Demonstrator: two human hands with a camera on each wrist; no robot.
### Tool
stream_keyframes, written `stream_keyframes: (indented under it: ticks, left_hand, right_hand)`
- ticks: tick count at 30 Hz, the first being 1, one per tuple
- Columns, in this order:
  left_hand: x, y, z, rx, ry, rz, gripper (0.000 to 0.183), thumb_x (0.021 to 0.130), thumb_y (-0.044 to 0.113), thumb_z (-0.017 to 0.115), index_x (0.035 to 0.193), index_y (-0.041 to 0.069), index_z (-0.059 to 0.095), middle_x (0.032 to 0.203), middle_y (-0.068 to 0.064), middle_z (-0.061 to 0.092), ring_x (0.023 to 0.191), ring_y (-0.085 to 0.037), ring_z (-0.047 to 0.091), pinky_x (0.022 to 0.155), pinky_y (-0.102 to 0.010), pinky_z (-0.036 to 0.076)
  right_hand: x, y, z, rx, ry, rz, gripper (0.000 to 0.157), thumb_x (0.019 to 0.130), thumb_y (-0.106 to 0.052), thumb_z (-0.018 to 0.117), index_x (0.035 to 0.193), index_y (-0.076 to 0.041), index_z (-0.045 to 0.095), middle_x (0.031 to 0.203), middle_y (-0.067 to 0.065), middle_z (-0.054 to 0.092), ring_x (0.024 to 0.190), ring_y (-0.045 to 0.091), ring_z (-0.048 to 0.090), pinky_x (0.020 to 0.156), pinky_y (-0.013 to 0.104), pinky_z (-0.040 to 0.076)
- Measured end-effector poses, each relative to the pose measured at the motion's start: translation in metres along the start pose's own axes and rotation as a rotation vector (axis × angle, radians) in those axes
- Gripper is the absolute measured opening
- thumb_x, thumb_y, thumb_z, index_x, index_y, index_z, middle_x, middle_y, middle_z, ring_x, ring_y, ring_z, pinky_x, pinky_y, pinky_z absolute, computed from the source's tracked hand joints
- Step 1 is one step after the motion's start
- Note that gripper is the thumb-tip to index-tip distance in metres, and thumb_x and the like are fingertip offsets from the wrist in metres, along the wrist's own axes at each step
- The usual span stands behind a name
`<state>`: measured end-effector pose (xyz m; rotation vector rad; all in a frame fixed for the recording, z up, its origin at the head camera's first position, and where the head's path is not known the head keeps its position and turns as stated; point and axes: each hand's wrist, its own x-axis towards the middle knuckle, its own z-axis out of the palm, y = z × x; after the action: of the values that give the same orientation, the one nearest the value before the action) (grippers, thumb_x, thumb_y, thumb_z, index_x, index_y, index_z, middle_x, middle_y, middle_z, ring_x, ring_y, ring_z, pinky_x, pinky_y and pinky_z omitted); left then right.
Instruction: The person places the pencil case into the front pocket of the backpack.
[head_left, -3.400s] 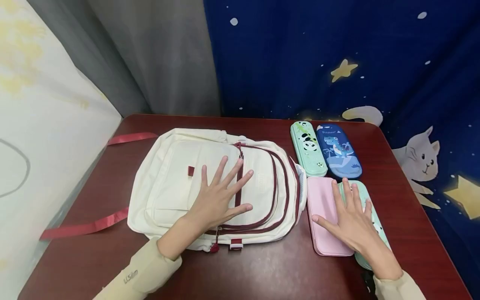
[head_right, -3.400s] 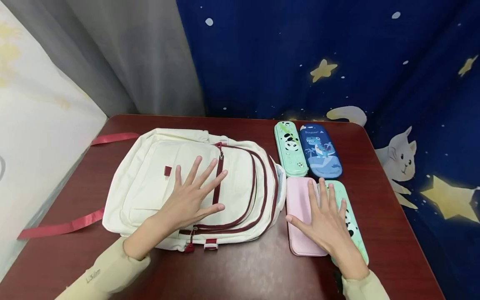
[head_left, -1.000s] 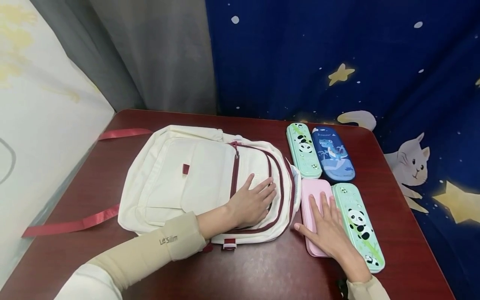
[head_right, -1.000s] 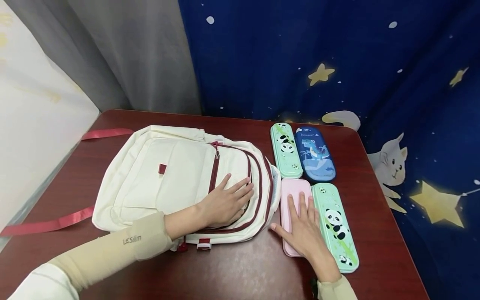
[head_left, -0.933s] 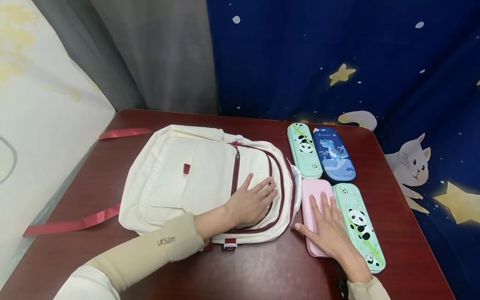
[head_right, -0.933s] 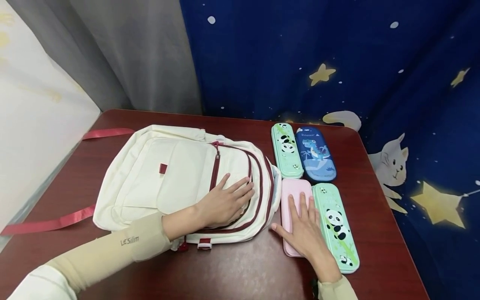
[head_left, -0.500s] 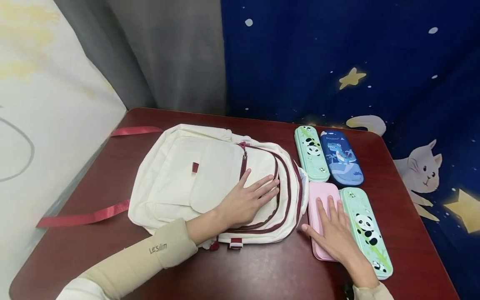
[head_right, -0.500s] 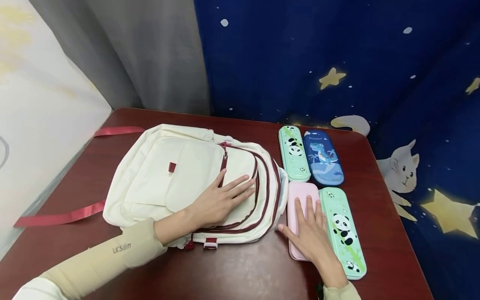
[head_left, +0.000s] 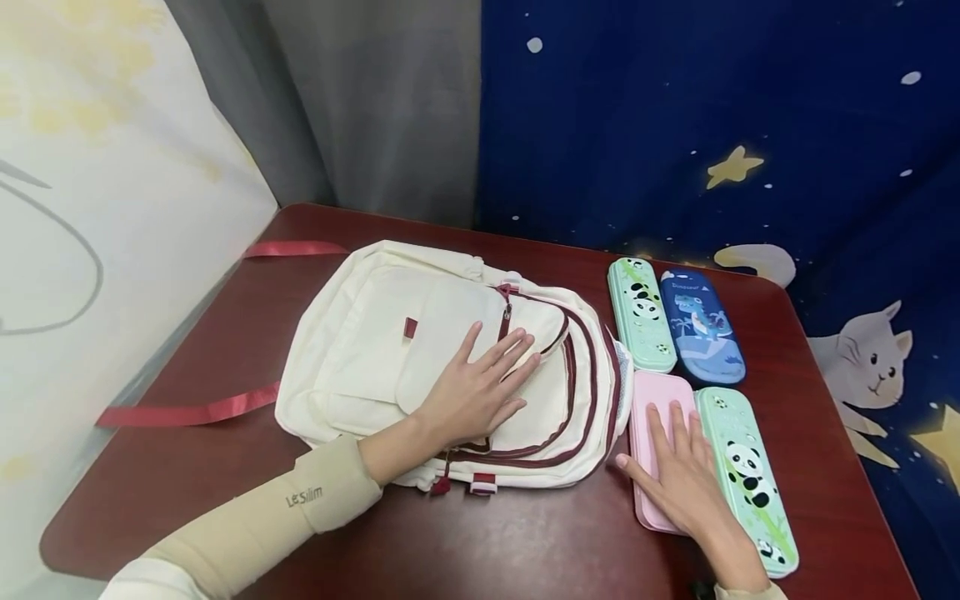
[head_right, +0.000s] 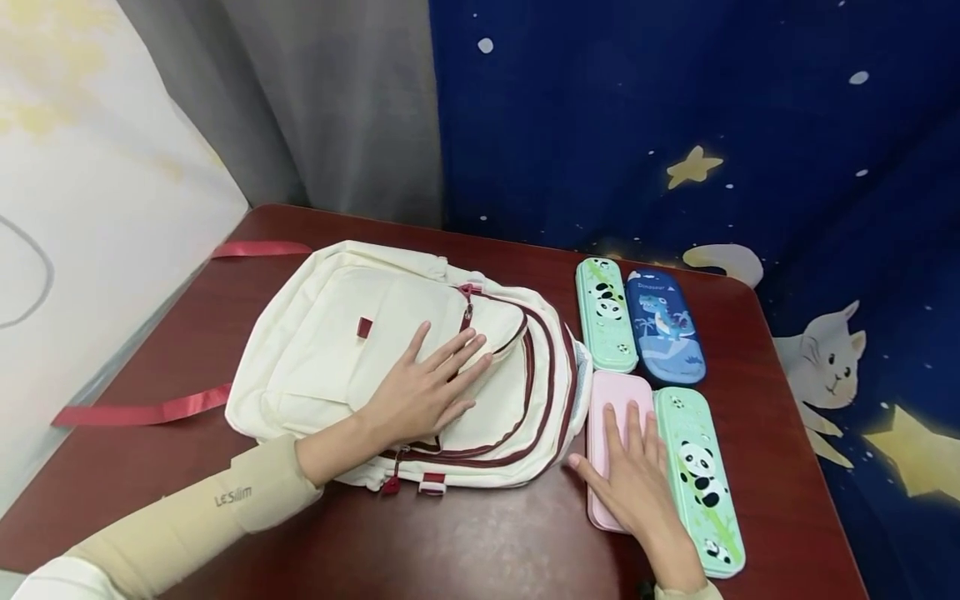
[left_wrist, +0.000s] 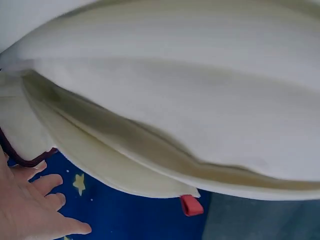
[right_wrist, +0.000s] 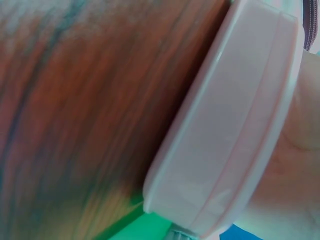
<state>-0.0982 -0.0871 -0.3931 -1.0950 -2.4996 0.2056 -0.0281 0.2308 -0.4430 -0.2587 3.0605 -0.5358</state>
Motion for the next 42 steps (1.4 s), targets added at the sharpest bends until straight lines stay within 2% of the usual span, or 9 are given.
stream_keyframes:
  ticks: [5,9,14,21,25,31,37,39,42]
  left_hand:
    - [-0.011,-0.007,0.002,-0.013,0.032,-0.053,0.052,0.093,0.027,0.037,0.144,0.014,0.038,0.147,-0.007,0.033,0.139,-0.019,0.019,0.106,-0.057,0.014]
    - [-0.025,-0.014,0.004,-0.046,0.031,-0.108,0.053,0.093,0.021,0.028,0.145,0.011,0.034,0.148,-0.006,0.033,0.137,-0.018,0.023,0.105,-0.058,0.015]
    - [-0.047,-0.024,0.003,-0.063,0.015,-0.199,0.057,0.092,0.016,0.014,0.147,0.015,0.031,0.150,-0.006,0.028,0.139,-0.021,0.019,0.103,-0.061,0.014]
    - [-0.066,-0.030,-0.002,-0.020,-0.003,-0.192,0.064,0.088,0.008,0.009,0.148,0.022,0.027,0.155,-0.001,0.011,0.141,-0.019,0.004,0.102,-0.063,0.013]
    - [-0.074,-0.032,-0.003,-0.013,0.006,-0.224,0.060,0.089,0.012,0.016,0.146,0.018,0.032,0.154,-0.001,0.017,0.141,-0.017,0.007,0.101,-0.063,0.015]
    - [-0.092,-0.037,-0.001,-0.013,0.038,-0.314,0.057,0.088,0.022,0.027,0.141,0.008,0.040,0.149,-0.004,0.031,0.140,-0.017,0.015,0.101,-0.063,0.017]
    - [-0.110,-0.037,0.001,-0.014,0.117,-0.376,0.054,0.087,0.022,0.030,0.130,-0.004,0.051,0.138,-0.011,0.046,0.135,-0.021,0.029,0.099,-0.065,0.020]
    - [-0.115,-0.037,0.001,-0.023,0.110,-0.392,0.053,0.089,0.022,0.029,0.128,-0.005,0.053,0.137,-0.012,0.047,0.134,-0.022,0.032,0.099,-0.065,0.019]
    - [-0.120,-0.035,0.002,-0.061,0.023,-0.436,0.056,0.095,0.030,0.026,0.132,-0.006,0.048,0.140,-0.013,0.043,0.135,-0.022,0.030,0.101,-0.064,0.015]
  right_hand:
    - [0.000,-0.001,0.001,0.010,-0.002,-0.009,0.084,0.088,-0.052,0.054,0.148,-0.005,0.019,0.150,0.029,0.005,0.135,0.047,-0.006,0.099,0.066,0.007]
    - [0.001,-0.001,0.003,0.010,-0.006,-0.013,0.084,0.088,-0.052,0.054,0.148,-0.005,0.018,0.150,0.029,0.005,0.135,0.046,-0.006,0.099,0.066,0.006]
    - [0.005,-0.003,0.004,0.009,-0.015,-0.026,0.084,0.089,-0.052,0.053,0.149,-0.005,0.017,0.150,0.029,0.004,0.135,0.047,-0.007,0.100,0.066,0.005]
    - [0.003,-0.003,0.004,0.006,-0.013,-0.030,0.084,0.089,-0.051,0.054,0.148,-0.004,0.017,0.149,0.031,0.005,0.135,0.047,-0.007,0.100,0.065,0.004]
    - [0.000,-0.001,0.004,0.012,-0.016,-0.024,0.084,0.089,-0.050,0.053,0.149,-0.005,0.015,0.149,0.030,0.004,0.135,0.047,-0.009,0.100,0.065,0.003]
    - [-0.004,0.003,0.003,0.012,-0.010,-0.023,0.085,0.089,-0.049,0.054,0.150,-0.007,0.011,0.149,0.031,0.003,0.135,0.046,-0.011,0.100,0.065,0.000]
    - [-0.005,0.006,0.004,0.011,-0.004,-0.041,0.084,0.089,-0.046,0.055,0.150,-0.007,0.012,0.149,0.031,0.003,0.135,0.046,-0.010,0.101,0.064,-0.002]
    - [-0.005,0.007,0.004,0.008,-0.001,-0.049,0.084,0.089,-0.046,0.055,0.150,-0.007,0.011,0.149,0.031,0.003,0.135,0.045,-0.011,0.102,0.063,-0.004]
    - [-0.004,0.007,0.005,0.002,-0.005,-0.056,0.085,0.089,-0.046,0.056,0.150,-0.008,0.011,0.149,0.030,0.002,0.135,0.045,-0.011,0.102,0.063,-0.005]
